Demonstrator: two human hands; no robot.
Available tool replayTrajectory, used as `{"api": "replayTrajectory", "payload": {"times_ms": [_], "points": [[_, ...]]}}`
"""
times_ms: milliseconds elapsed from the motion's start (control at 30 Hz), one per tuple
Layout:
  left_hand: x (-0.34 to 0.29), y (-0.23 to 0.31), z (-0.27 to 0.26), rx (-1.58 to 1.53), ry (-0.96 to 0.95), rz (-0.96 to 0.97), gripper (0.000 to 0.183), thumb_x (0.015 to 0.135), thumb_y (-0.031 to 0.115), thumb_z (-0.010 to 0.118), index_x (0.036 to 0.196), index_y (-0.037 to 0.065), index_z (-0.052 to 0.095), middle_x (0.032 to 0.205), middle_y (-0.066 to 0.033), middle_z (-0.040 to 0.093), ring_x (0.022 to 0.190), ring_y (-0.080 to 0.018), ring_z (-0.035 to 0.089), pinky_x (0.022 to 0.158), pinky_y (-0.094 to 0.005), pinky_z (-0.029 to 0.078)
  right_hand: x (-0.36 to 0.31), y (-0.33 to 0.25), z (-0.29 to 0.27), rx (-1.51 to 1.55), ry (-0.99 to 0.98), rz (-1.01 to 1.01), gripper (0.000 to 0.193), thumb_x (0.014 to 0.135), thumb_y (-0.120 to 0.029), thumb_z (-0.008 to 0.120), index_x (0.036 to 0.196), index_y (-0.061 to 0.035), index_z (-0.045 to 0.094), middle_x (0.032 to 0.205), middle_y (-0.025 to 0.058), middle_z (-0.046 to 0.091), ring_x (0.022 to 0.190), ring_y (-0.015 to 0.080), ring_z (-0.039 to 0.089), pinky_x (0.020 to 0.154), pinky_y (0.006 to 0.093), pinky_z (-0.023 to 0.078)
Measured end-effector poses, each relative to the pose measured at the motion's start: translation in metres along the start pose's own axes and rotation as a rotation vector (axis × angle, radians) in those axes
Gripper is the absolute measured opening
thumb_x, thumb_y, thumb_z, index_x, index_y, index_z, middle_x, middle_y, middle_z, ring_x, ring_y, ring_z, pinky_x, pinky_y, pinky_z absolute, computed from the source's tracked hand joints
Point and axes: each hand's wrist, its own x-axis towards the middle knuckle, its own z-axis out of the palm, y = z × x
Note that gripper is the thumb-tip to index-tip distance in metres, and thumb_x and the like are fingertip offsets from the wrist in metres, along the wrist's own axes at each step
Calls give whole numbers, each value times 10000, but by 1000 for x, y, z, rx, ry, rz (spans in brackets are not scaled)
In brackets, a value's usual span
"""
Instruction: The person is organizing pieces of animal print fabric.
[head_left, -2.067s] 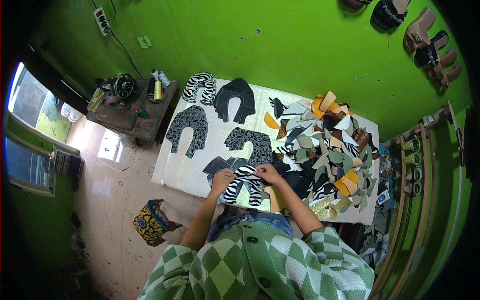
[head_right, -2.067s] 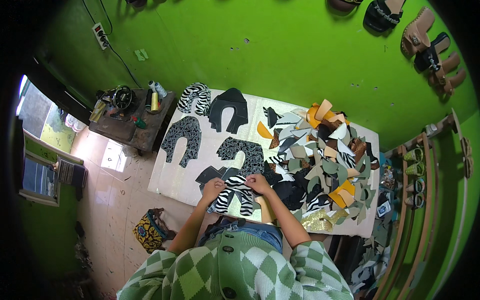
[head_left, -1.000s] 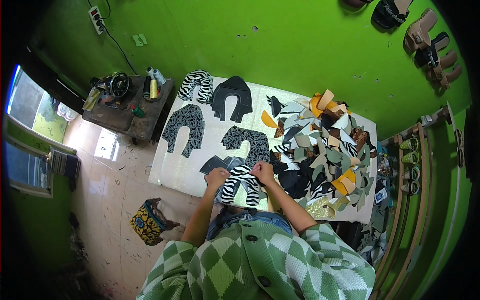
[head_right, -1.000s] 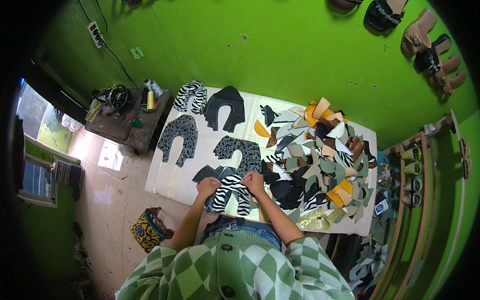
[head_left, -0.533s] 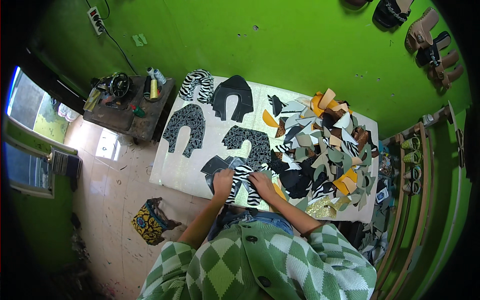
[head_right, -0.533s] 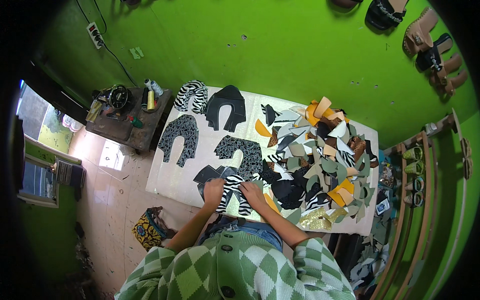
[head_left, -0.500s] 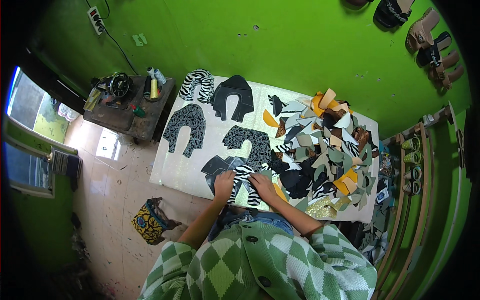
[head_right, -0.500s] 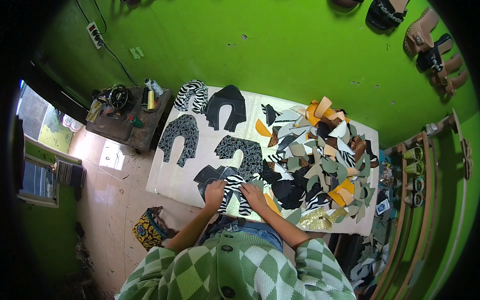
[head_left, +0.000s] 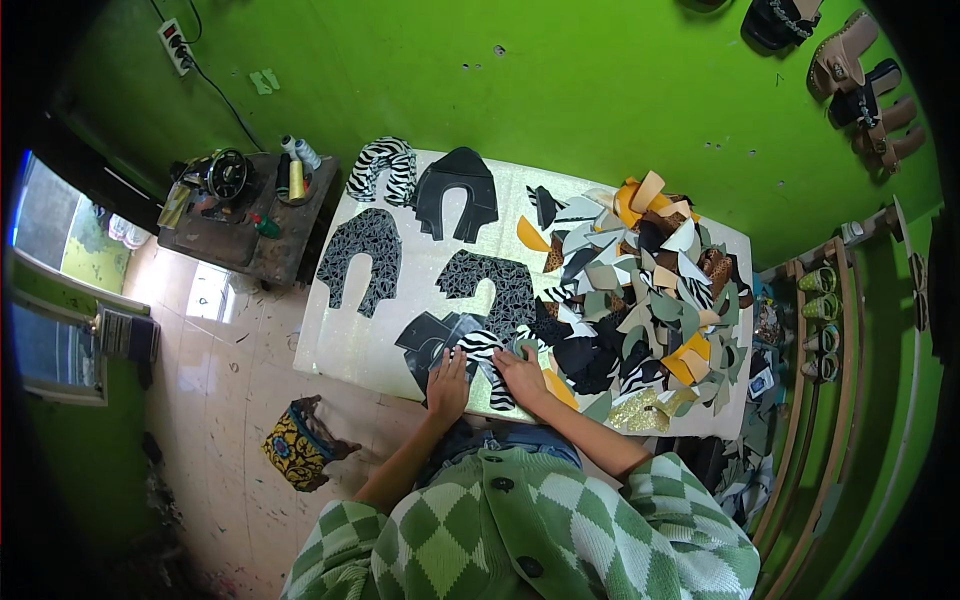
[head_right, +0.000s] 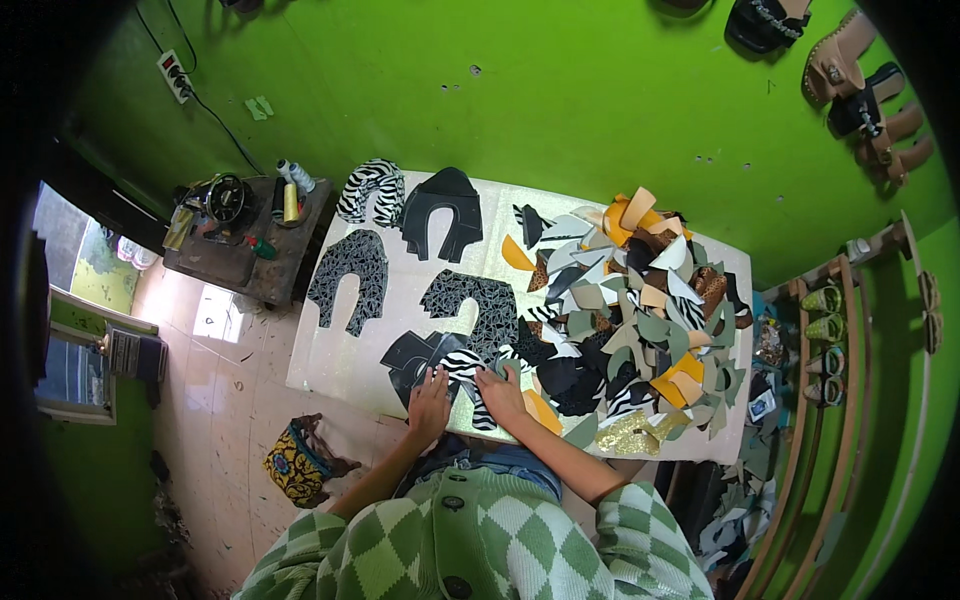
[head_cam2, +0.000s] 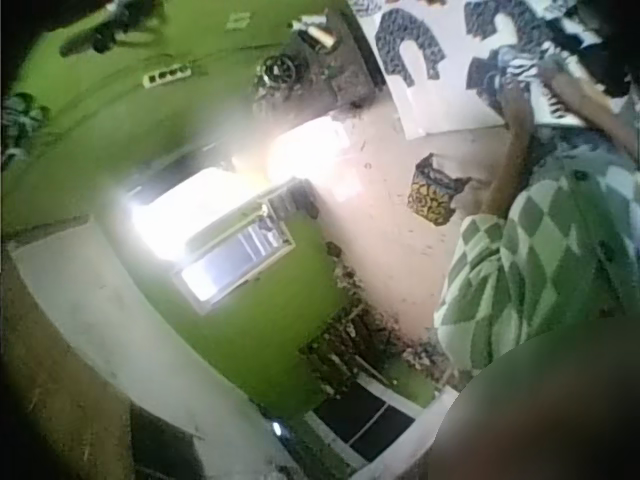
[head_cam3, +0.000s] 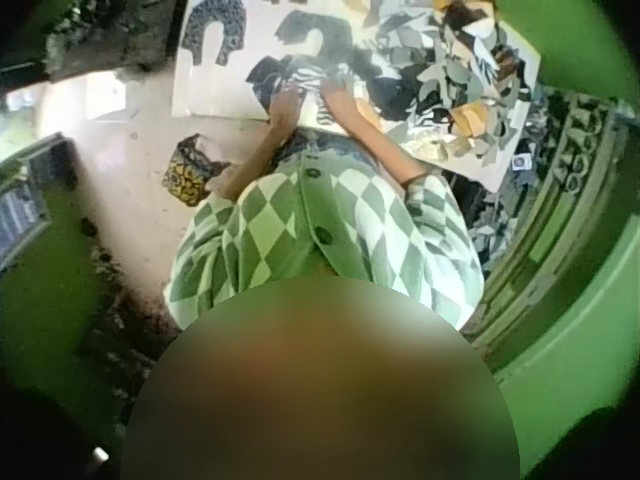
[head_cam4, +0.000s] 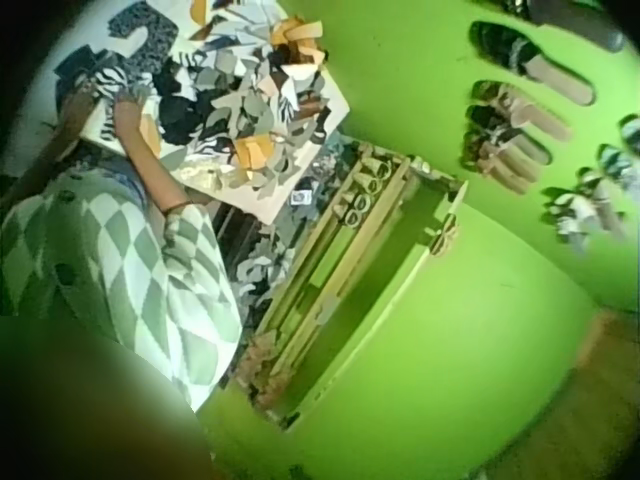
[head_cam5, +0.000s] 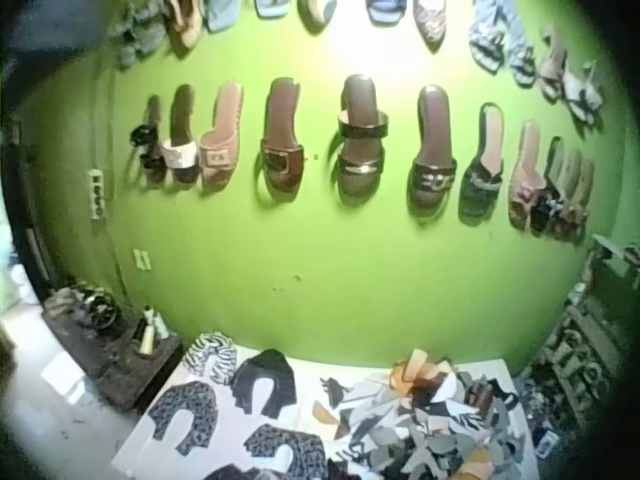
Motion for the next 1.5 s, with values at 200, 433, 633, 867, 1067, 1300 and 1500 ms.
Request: {"api": "replayTrajectory", "payload": {"times_ms": [200, 433, 633, 867, 1067, 1300, 1500], "points": [[16, -4, -1, -489, 179, -307, 379, 770, 84, 577, 1133, -10, 520, 1153, -187, 516, 1057, -320, 489, 864, -382, 395, -5, -7, 7, -187, 43, 7, 387, 805, -91, 460, 1183, -39, 526, 1302, 66, 474, 1166, 147, 476, 942, 383, 315], [41, -19, 2, -557, 113, -611, 248, 728, 196, 699, 838, 1, 591, 752, -135, 650, 716, -305, 631, 637, -379, 488, 9, 37, -8, 722, 136, 81, 337, 731, 44, 462, 1042, 45, 594, 933, 126, 661, 877, 246, 634, 786, 344, 488], [42, -15, 7, -615, -75, -596, 192, 714, 182, 708, 792, 20, 641, 730, -132, 653, 715, -285, 640, 641, -368, 490, 17, 66, 15, 1164, 181, 476, 308, 745, 42, 601, 1050, 32, 565, 892, 83, 634, 785, 112, 602, 738, 237, 483], [37, -28, 4, -724, 22, -410, 155, 732, 149, 689, 780, 10, 640, 704, -143, 641, 644, -237, 634, 593, -310, 476, 18, 51, -4, 673, 34, 364, 289, 706, -181, 732, 908, 4, 641, 782, 91, 627, 658, 138, 589, 626, 268, 468], [43, -31, 9, -751, 78, -407, 167, 743, 140, 684, 803, -2, 619, 700, -129, 628, 651, -212, 620, 614, -291, 475, 15, 47, 1, 840, 90, 385, 204, 756, -178, 683, 814, 6, 619, 579, 54, 540, 534, 130, 483, 567, 281, 425], [58, -34, 3, -1167, -52, -377, 296, 698, 149, 765, 774, 14, 512, 700, -22, 561, 672, -61, 491, 594, -222, 397, 23, 42, -3, 1050, 37, 344, 181, 806, -153, 648, 760, -7, 551, 587, -17, 470, 545, 69, 386, 510, 255, 355], [68, -16, -25, -832, -92, -357, 270, 711, 81, 741, 779, 16, 488, 655, -28, 560, 638, -74, 554, 534, -247, 436, 41, 43, -15, 960, 37, 309, 345, 756, -287, 714, 667, 1, 546, 525, -7, 399, 519, 69, 355, 465, 275, 307]]}}
